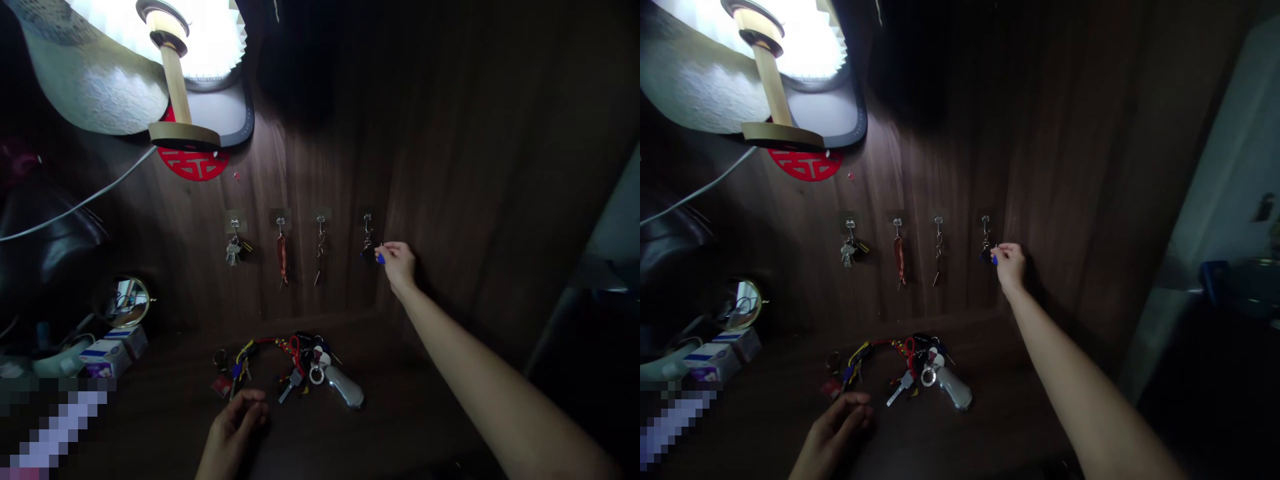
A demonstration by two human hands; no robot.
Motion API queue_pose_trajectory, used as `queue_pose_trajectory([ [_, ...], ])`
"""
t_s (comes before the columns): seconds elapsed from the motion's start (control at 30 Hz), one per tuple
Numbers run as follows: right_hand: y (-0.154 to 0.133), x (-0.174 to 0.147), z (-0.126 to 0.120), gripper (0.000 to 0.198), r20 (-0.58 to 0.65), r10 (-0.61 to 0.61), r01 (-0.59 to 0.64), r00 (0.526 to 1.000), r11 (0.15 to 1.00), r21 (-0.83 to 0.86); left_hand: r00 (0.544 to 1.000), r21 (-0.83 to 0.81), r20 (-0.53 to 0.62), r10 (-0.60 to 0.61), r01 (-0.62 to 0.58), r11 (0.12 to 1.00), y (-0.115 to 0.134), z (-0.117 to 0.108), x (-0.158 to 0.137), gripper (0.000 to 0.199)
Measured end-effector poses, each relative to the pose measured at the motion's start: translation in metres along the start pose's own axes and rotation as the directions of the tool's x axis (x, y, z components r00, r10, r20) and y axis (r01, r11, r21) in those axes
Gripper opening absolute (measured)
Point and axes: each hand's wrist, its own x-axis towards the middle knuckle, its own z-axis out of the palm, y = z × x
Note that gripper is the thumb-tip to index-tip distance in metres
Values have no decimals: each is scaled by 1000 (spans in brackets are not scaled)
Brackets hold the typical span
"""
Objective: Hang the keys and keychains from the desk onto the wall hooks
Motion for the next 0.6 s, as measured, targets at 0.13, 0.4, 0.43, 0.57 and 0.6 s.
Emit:
queue_pose_trajectory([
  [0.13, 3, 30, 10, 26, -21, -93, 88, 995, 984, -157, 1000, -28, 19, -13, 14, 1000, -1, 0, 4, 50],
  [0.4, 19, 57, 29, 25, -5, -152, 140, 988, 921, -363, 999, -39, 41, 11, -9, 999, -8, 0, 10, 49],
  [0.43, 20, 56, 30, 25, -3, -152, 139, 988, 910, -391, 999, -47, 44, 6, -4, 999, -8, 0, 10, 49],
  [0.57, 26, 46, 32, 22, -17, -147, 120, 989, 864, -488, 999, -41, 40, 3, -1, 999, -8, 1, 11, 50],
  [0.6, 27, 43, 32, 21, -23, -151, 119, 988, 854, -507, 999, -37, 40, 6, -4, 999, -7, 0, 11, 51],
])
